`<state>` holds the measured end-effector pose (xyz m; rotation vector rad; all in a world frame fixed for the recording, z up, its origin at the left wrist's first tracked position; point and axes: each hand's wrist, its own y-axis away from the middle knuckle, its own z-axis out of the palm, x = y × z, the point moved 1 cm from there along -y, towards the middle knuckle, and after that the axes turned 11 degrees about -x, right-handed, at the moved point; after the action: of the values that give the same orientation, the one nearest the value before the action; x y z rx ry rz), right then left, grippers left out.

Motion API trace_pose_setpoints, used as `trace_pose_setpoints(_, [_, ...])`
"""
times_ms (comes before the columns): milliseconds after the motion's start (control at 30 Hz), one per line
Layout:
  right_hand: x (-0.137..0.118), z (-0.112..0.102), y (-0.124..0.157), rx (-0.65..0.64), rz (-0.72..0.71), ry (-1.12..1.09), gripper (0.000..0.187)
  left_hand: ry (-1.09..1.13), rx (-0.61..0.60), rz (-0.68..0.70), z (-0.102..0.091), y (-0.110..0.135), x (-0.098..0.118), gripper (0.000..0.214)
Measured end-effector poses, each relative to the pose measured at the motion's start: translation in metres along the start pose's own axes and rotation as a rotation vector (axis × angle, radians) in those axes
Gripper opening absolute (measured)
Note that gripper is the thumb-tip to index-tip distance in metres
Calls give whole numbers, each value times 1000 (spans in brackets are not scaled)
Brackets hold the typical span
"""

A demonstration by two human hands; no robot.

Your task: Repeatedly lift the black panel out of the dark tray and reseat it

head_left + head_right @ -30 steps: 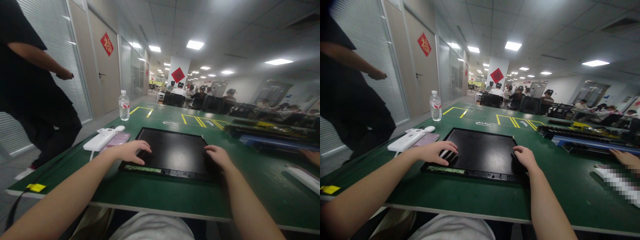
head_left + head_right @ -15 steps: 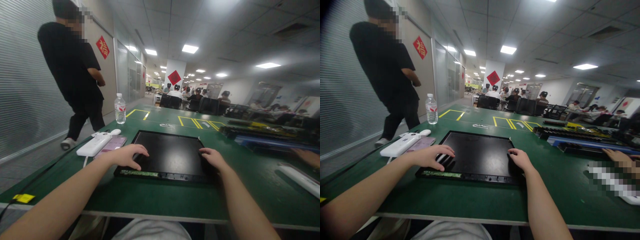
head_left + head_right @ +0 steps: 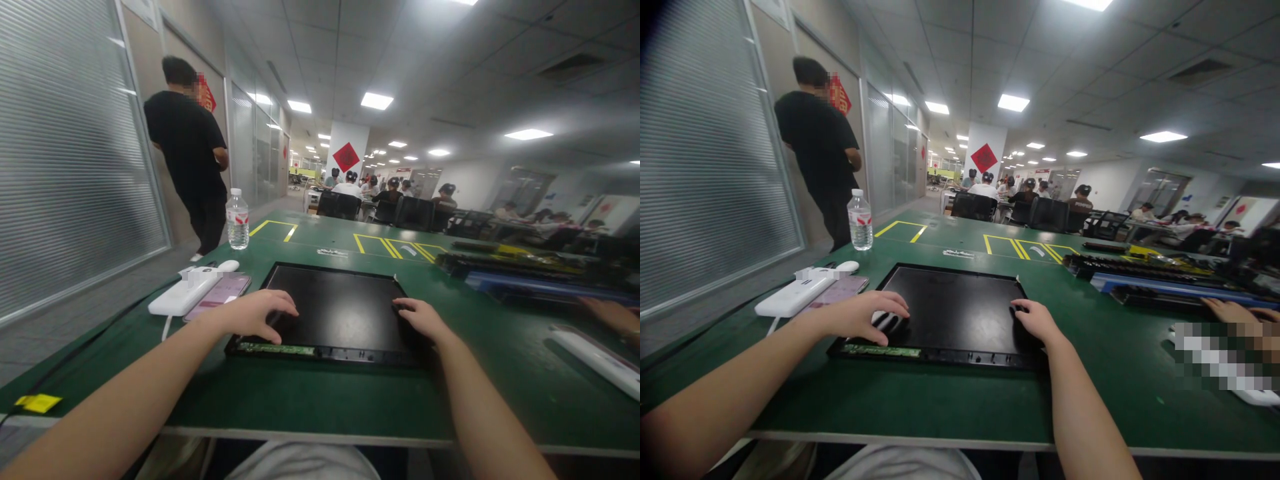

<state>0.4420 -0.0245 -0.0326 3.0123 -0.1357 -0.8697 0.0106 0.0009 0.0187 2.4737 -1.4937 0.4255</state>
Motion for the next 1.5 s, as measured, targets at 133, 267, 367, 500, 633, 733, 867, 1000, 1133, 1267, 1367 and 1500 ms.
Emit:
trace_pose_setpoints(133, [0, 0, 0, 7, -2, -2, 37, -31, 0, 18, -1, 0, 1, 46])
trace_pose_setpoints(267, [0, -1, 0, 4, -3, -3, 36, -57, -3, 9, -2, 0, 4, 44])
trace_pose_setpoints(367, [-1, -1, 0, 2, -4, -2, 35, -63, -7, -2, -2, 1, 6, 43])
trace_pose_setpoints(500, [-2, -1, 0, 10, -16, -19, 35, -52, 6, 9, -2, 1, 7, 40])
trace_pose_setpoints(633, [-2, -1, 1, 17, 2, -42, 33, -51, 1, 12, -3, 1, 8, 41])
trace_pose_setpoints(733, [-2, 0, 1, 16, -4, -46, 32, -45, -7, 12, -3, 1, 8, 41])
trace_pose_setpoints(867, [-1, 0, 0, 10, -17, -32, 32, -12, -2, 11, -2, 1, 6, 44])
trace_pose_setpoints(1000, [-3, -2, 1, 8, -5, -1, 33, -7, 50, -66, 2, 2, 0, 48])
trace_pose_setpoints(1133, [2, -7, 0, 116, 59, 53, 35, -90, 101, -277, 6, 1, -14, 47])
trace_pose_setpoints(1267, [13, -11, -4, 209, 179, 102, 35, -184, 124, -429, 12, 0, -30, 47])
trace_pose_setpoints(1367, [19, -10, -7, 135, 260, 68, 37, -199, 91, -454, 16, -1, -36, 49])
trace_pose_setpoints(1500, [20, -5, -10, 87, 270, 59, 37, -274, 78, -503, 20, -3, -36, 49])
